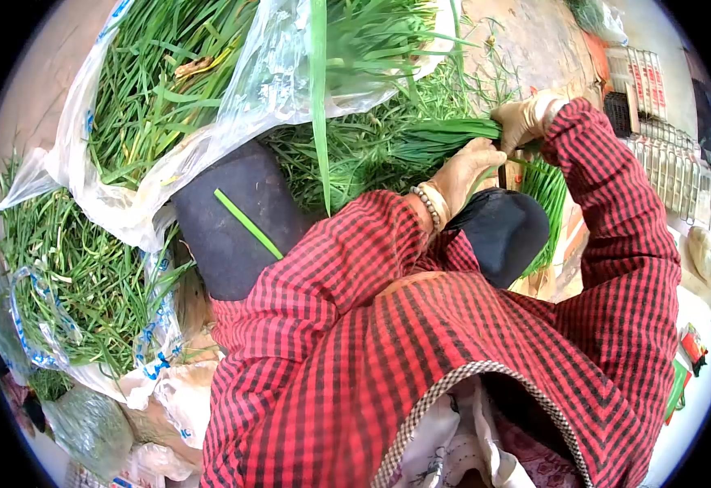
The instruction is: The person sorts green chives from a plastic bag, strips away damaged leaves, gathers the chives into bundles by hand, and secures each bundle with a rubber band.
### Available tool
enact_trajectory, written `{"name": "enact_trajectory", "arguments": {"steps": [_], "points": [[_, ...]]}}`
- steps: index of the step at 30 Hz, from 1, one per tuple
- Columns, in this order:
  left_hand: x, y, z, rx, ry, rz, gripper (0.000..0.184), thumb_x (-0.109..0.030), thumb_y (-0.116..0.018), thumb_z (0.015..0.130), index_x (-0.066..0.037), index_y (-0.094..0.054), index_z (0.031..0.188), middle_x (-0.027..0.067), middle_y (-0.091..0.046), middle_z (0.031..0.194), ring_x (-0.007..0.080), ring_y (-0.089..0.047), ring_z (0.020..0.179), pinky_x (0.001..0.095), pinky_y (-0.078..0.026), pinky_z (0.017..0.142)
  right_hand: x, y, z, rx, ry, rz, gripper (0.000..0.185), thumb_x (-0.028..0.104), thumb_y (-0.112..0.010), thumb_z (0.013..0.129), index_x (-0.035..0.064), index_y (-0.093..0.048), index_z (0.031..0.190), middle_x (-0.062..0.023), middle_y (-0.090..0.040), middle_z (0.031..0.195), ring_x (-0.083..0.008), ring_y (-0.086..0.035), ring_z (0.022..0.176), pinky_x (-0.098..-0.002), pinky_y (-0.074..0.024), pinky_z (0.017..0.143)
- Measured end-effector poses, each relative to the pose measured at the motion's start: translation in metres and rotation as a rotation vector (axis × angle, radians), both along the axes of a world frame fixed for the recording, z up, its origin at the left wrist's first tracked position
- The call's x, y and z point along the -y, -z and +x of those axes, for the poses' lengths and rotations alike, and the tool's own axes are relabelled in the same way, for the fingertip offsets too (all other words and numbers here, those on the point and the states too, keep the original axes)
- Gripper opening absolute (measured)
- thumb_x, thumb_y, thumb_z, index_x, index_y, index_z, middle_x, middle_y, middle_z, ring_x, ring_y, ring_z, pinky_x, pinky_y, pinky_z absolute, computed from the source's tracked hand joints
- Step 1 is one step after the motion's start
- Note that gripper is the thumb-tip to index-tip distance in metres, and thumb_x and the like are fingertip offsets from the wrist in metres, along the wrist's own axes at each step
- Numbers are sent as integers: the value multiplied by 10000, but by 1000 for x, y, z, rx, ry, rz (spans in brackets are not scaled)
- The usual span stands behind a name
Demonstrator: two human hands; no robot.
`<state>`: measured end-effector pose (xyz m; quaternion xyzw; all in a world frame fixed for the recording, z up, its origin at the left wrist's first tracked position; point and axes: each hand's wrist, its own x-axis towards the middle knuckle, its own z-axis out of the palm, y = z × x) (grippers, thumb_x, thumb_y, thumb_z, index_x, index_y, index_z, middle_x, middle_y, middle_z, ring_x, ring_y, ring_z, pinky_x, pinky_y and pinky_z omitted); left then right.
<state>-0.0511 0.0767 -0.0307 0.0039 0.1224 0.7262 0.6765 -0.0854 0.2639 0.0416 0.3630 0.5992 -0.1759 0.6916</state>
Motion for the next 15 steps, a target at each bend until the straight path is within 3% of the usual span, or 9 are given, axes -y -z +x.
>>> {"name": "enact_trajectory", "arguments": {"steps": [1,3,5,6,7,8,11,12,15], "points": [[1,-1,0,-4,6,7,348,-252,-500,931,-60,-518,1220,85,-568,1209,192,-545,1091,361,-431,955,5,-7,9,-143,-273,105,499,26,-747,711,-19,-562,1171,-107,-663,747,-176,-640,624,-305,-522,511],[1,9,8,111,113,0,360,-259,-482,938,-33,-545,1210,121,-611,1172,221,-582,1060,367,-447,960,-13,-18,24,-287,-194,160,425,55,-747,723,-1,-604,1119,-95,-664,738,-180,-644,646,-322,-524,541],[4,23,8,123,150,-76,444,-367,-487,944,9,-582,1160,141,-667,1039,236,-641,877,353,-522,824,-26,-33,31,-697,-305,347,265,121,-668,743,-41,-669,953,-199,-685,789,-271,-679,713,-372,-531,626],[7,23,3,108,156,-73,444,-367,-487,944,9,-582,1160,141,-667,1039,236,-641,877,353,-522,824,-21,-35,36,-602,-504,316,298,160,-672,747,-36,-663,971,-213,-681,830,-315,-674,766,-391,-529,672],[10,23,-1,83,193,-184,563,-475,-466,931,30,-580,1152,147,-669,1004,230,-629,824,352,-523,801,-12,-34,47,-502,-696,285,332,199,-675,752,-31,-657,990,-226,-678,870,-358,-669,818,-410,-528,718],[14,21,-4,59,233,-297,686,-583,-445,919,50,-578,1145,153,-671,970,223,-618,772,352,-523,777,18,-51,49,-539,-672,223,341,209,-675,750,-25,-652,998,-227,-676,873,-357,-668,828,-420,-525,733],[16,25,-2,171,275,-231,1006,-793,-403,805,89,-445,1288,231,-644,1073,309,-630,989,415,-477,929,39,-76,52,-593,-689,308,347,217,-663,747,-8,-640,1011,-225,-669,874,-361,-660,848,-437,-516,773],[16,22,-3,128,305,-234,1085,-832,-364,778,103,-383,1328,252,-592,1191,347,-584,1113,453,-440,984,40,-81,58,-709,-605,309,333,217,-655,748,-2,-644,999,-223,-668,867,-364,-658,849,-434,-514,777],[14,17,-2,183,261,-341,1055,-809,-370,799,105,-391,1325,266,-545,1253,361,-564,1136,471,-436,986,71,-89,88,-923,-437,327,273,229,-619,761,22,-652,935,-219,-662,830,-378,-653,835,-443,-517,775]]}}
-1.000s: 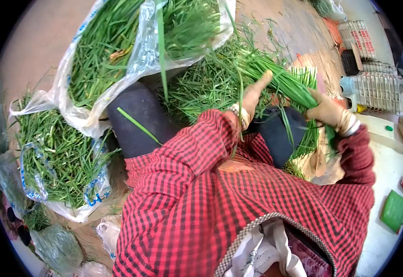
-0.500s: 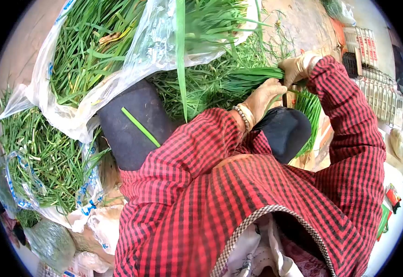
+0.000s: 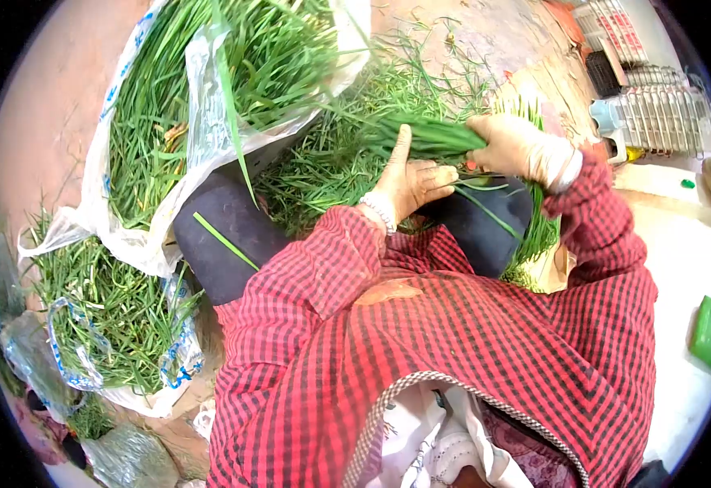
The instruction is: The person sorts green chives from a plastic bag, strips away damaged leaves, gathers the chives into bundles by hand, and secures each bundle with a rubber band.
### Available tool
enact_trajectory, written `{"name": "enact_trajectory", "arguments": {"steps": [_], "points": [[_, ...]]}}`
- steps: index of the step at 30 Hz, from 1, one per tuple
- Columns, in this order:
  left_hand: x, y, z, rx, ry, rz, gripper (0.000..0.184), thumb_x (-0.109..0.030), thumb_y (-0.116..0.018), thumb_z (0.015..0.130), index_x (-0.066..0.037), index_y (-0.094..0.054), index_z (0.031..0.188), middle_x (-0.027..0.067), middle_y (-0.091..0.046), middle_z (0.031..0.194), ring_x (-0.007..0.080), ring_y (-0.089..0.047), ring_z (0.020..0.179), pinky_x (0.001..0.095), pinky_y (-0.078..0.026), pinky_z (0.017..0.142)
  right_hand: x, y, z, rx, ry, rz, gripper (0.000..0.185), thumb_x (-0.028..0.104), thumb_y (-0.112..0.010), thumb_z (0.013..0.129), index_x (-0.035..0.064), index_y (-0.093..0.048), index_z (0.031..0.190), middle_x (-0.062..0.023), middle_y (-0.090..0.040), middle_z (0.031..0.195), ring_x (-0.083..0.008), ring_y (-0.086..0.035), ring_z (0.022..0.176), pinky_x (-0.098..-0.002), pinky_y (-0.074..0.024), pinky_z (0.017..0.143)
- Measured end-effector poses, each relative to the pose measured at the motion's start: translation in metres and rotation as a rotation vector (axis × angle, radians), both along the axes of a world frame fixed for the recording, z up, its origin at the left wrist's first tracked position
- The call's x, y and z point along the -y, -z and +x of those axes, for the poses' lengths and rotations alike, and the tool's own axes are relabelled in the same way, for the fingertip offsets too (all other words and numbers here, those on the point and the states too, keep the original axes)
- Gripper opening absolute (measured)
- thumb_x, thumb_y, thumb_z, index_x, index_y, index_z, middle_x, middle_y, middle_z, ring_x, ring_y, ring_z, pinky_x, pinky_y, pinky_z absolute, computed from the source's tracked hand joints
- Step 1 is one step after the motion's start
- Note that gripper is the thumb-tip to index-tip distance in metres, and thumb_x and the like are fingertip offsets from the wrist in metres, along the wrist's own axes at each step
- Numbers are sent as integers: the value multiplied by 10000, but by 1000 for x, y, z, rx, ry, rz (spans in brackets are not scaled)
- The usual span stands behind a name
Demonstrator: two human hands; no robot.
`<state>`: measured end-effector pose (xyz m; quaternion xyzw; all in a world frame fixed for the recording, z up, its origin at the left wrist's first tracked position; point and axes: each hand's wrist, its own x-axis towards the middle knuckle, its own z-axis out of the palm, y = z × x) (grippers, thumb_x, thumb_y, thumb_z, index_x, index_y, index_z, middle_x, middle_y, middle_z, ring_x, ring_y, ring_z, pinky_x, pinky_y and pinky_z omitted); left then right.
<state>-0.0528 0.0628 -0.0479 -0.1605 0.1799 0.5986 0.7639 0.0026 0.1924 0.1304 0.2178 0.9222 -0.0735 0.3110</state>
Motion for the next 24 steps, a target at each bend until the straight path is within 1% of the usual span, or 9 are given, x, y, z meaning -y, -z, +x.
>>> {"name": "enact_trajectory", "arguments": {"steps": [5,7,9,10,14,16,20,22,24], "points": [[-10,19,1,67,-262,-10,384,-358,-678,861,-18,-581,1010,122,-650,923,270,-634,842,385,-537,797,60,103,84,-319,-187,133,392,285,-642,843,35,-585,1139,-179,-637,771,-319,-652,741,-382,-526,698],[-3,21,2,-29,-237,8,169,-192,-637,889,-33,-598,932,41,-628,762,170,-611,695,304,-533,681,78,45,70,-317,16,-207,396,290,-646,870,14,-584,1148,-148,-642,766,-259,-647,710,-332,-516,674],[7,-5,-6,-135,-186,13,137,-181,-597,913,-51,-589,956,-3,-576,727,117,-536,617,262,-471,594,59,43,81,-668,244,-650,330,285,-600,930,-2,-601,1093,-110,-671,809,-166,-648,746,-296,-511,659],[10,-10,-9,-148,-170,83,125,-187,-584,920,-67,-588,954,-18,-565,715,111,-514,589,268,-457,577,46,42,86,-531,706,-802,363,348,-573,946,25,-599,1110,-113,-684,890,-165,-666,835,-300,-525,689],[45,-72,-10,-391,-21,174,222,-223,-535,950,-34,-566,1063,-32,-522,729,66,-454,569,212,-379,521,64,73,83,-561,1073,-1583,455,450,-484,969,43,-592,1140,-123,-664,1018,-231,-653,925,-337,-530,798],[64,-84,-9,-690,122,195,276,-225,-599,911,-4,-573,1074,0,-545,697,78,-468,512,215,-374,475,56,125,79,-597,479,-1947,454,424,-481,977,44,-575,1207,-115,-630,1163,-191,-616,1042,-339,-507,872],[100,-106,-11,-779,243,208,322,-173,-683,843,37,-579,1064,48,-595,724,95,-486,506,214,-383,464,60,110,51,-1495,215,-553,502,333,-595,926,46,-496,1326,-102,-617,1209,-213,-614,1054,-378,-478,926],[116,-115,-17,-862,256,159,315,-159,-690,832,37,-585,1055,61,-614,726,95,-488,507,212,-380,467,54,56,27,-1312,1263,-1928,421,276,-609,918,62,-543,1274,-103,-632,1174,-202,-618,1027,-356,-488,912],[129,-126,-22,-886,246,126,315,-156,-692,829,37,-588,1055,64,-620,725,96,-487,504,211,-379,469,41,43,12,-1436,1133,-1948,384,230,-643,894,50,-565,1225,-64,-640,1095,-164,-616,970,-326,-491,875]]}}
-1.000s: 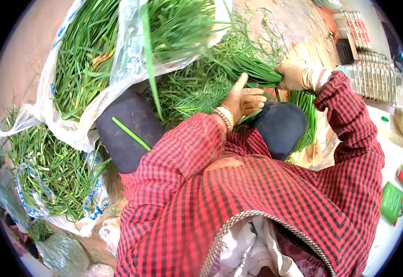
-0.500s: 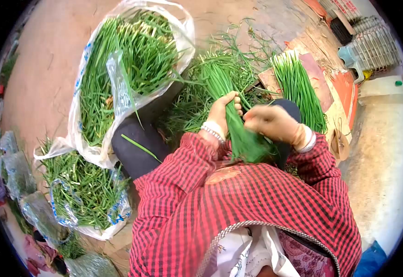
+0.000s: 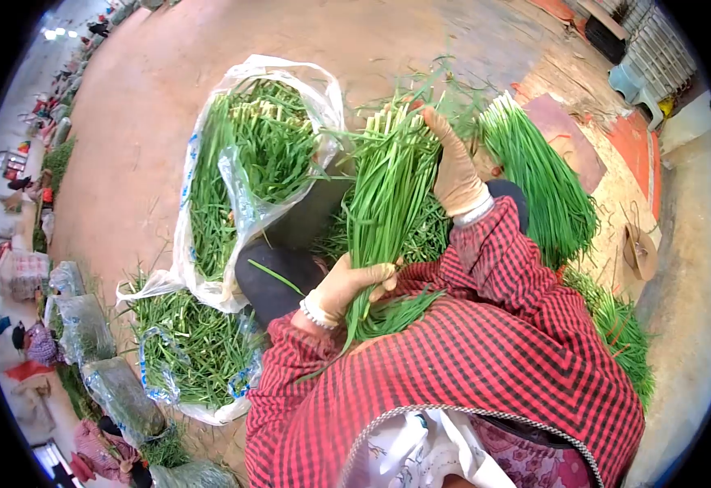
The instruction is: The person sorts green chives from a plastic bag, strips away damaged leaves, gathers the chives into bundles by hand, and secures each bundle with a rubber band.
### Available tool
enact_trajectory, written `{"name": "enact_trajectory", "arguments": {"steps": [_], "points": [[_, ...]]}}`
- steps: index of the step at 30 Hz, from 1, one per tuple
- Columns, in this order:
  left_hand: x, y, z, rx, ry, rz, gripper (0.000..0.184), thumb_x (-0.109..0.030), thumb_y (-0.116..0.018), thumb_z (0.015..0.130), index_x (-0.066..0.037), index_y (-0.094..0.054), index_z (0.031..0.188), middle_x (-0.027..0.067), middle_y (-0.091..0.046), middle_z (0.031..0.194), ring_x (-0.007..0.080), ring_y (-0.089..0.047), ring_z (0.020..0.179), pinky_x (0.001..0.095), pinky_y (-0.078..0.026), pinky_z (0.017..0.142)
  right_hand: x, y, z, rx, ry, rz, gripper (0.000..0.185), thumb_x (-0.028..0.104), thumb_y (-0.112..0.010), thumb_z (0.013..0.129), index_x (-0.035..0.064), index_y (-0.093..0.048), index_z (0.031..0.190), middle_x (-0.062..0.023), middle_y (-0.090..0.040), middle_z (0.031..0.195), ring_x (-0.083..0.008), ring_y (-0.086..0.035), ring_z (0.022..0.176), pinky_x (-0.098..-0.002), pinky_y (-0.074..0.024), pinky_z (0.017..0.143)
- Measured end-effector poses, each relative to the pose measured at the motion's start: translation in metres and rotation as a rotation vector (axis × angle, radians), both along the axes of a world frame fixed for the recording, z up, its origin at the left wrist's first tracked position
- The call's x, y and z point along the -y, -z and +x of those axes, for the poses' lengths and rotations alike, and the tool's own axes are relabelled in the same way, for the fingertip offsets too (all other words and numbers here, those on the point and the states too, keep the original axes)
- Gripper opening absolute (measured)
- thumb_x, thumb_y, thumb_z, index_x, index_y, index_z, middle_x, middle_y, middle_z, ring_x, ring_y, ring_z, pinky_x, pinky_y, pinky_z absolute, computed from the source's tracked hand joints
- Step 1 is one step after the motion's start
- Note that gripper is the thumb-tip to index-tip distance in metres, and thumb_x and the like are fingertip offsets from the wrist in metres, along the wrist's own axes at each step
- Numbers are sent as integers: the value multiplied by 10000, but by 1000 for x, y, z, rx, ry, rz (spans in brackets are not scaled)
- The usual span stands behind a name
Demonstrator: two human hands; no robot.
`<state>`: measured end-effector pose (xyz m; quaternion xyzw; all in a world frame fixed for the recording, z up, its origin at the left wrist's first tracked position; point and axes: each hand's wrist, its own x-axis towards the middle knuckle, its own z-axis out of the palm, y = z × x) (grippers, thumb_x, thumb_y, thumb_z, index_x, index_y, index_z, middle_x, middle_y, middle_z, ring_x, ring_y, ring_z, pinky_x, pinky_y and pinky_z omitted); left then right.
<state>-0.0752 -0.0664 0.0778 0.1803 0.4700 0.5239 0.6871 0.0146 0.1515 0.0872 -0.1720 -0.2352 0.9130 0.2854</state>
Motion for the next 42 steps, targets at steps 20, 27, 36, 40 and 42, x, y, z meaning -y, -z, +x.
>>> {"name": "enact_trajectory", "arguments": {"steps": [20,27,36,40,42], "points": [[120,-17,-18,6,-373,-23,321,-262,-640,880,45,-575,950,60,-574,692,66,-407,407,214,-289,386,-97,36,13,1015,-398,1248,483,443,-621,849,29,-632,1097,-142,-675,878,-244,-644,842,-369,-507,734],[102,-8,-20,-59,-397,-15,319,-289,-576,929,30,-587,932,20,-513,563,70,-402,402,219,-275,389,18,-8,2,637,-560,1289,657,548,-669,796,-10,-589,1133,-144,-648,879,-265,-625,793,-332,-507,732],[100,-20,-14,17,-422,-28,370,-333,-548,939,31,-592,887,23,-496,510,72,-409,371,211,-279,368,25,10,-13,537,-145,1519,174,238,-604,888,89,-644,968,-158,-633,788,-300,-639,710,-359,-506,647],[110,-18,-22,42,-434,-26,365,-324,-545,939,35,-587,880,21,-496,515,73,-400,369,206,-275,368,-33,42,13,779,-250,1696,244,273,-618,902,57,-633,1013,-65,-642,806,-151,-586,650,-274,-478,579],[107,-17,-22,41,-460,-48,366,-323,-541,940,35,-588,885,12,-484,499,72,-394,368,207,-275,372,-28,30,17,902,-418,1687,321,336,-641,875,61,-632,1039,-129,-681,882,-230,-644,700,-318,-515,618]]}}
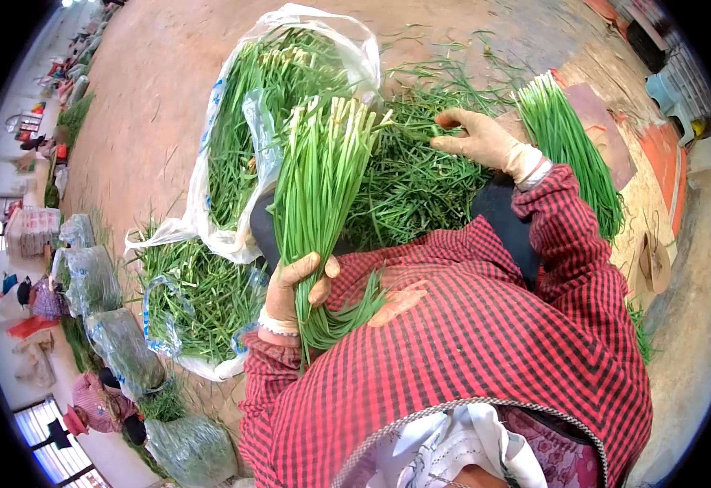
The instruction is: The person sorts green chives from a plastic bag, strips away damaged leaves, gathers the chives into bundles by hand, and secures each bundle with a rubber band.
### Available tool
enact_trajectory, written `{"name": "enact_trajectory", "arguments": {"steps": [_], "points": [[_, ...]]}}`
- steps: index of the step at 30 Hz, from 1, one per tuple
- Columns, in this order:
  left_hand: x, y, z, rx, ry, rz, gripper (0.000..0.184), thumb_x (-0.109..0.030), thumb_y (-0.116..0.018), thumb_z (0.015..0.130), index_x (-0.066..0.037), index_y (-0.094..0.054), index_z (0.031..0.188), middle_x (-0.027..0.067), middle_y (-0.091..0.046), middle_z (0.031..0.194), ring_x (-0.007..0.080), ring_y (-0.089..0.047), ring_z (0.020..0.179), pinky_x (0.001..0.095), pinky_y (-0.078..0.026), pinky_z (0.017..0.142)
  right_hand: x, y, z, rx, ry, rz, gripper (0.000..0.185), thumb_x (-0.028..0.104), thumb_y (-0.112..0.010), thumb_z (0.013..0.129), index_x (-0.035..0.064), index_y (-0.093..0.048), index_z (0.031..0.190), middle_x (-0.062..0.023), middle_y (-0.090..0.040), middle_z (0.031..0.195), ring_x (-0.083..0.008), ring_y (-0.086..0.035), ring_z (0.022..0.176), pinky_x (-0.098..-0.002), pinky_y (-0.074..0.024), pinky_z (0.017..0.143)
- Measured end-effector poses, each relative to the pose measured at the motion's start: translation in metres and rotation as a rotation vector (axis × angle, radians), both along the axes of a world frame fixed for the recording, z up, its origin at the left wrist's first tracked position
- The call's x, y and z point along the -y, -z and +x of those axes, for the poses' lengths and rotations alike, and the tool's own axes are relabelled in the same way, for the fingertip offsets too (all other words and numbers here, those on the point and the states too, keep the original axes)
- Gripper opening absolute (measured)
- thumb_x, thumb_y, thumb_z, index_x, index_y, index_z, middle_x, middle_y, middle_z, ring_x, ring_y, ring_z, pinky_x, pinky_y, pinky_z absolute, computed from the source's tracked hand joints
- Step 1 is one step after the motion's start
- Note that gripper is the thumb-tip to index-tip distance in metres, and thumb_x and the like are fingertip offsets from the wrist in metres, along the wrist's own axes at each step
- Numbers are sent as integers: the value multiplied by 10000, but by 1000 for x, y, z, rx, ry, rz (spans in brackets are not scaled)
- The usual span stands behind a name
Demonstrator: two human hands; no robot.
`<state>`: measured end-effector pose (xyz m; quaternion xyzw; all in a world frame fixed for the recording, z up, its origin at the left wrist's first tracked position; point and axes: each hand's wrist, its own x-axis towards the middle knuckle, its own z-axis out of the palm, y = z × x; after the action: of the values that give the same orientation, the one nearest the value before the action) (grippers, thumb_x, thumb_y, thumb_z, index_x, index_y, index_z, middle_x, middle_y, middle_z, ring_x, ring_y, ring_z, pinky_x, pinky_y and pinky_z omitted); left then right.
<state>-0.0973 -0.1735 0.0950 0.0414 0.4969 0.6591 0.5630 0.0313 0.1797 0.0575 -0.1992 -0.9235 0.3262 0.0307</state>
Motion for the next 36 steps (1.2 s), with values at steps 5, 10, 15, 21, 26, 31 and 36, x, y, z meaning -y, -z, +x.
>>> {"name": "enact_trajectory", "arguments": {"steps": [5,10,15,21,26,31,36], "points": [[-17,-1,7,-99,68,-29,368,-327,-572,921,38,-591,880,42,-506,514,83,-417,384,213,-285,381,46,-37,-24,-178,53,-864,370,350,-603,926,7,-585,1065,-63,-648,784,-102,-584,592,-220,-479,509],[-7,-2,2,-72,28,-18,376,-330,-593,909,45,-593,878,52,-522,533,90,-425,382,217,-294,377,26,-34,-20,-285,233,-706,284,270,-579,950,1,-619,1032,-24,-598,675,-75,-551,548,-206,-432,453],[3,10,-5,-45,55,29,291,-240,-600,895,34,-576,989,110,-612,731,106,-467,414,219,-348,382,11,-37,-6,-50,301,-693,355,317,-626,918,6,-618,1090,-33,-618,697,-71,-552,551,-210,-446,459],[-18,-1,6,-46,53,17,328,-172,-645,840,10,-563,1101,140,-652,807,121,-485,437,209,-375,398,63,-29,-17,-375,23,-787,223,235,-648,903,16,-634,942,5,-582,666,-65,-542,553,-208,-454,509],[0,0,-1,-166,25,-39,334,-192,-644,863,28,-562,1100,139,-639,827,99,-462,431,201,-361,384,7,-23,-18,-433,220,-404,306,259,-681,861,39,-622,1065,-70,-610,949,-159,-589,856,-298,-487,768],[-6,6,2,-170,132,-78,315,-88,-688,836,16,-567,1107,131,-671,809,108,-528,481,199,-402,420,29,-41,-29,-310,-305,-193,526,331,-731,800,58,-564,1218,-136,-385,1433,-292,-351,1347,-425,-290,1103],[-8,-1,10,-295,215,-175,317,-112,-697,841,-17,-577,1119,104,-680,811,92,-541,530,194,-391,434,25,-11,-35,-209,-114,-605,269,224,-682,865,46,-639,1062,-40,-638,1028,-134,-581,948,-285,-463,876]]}}
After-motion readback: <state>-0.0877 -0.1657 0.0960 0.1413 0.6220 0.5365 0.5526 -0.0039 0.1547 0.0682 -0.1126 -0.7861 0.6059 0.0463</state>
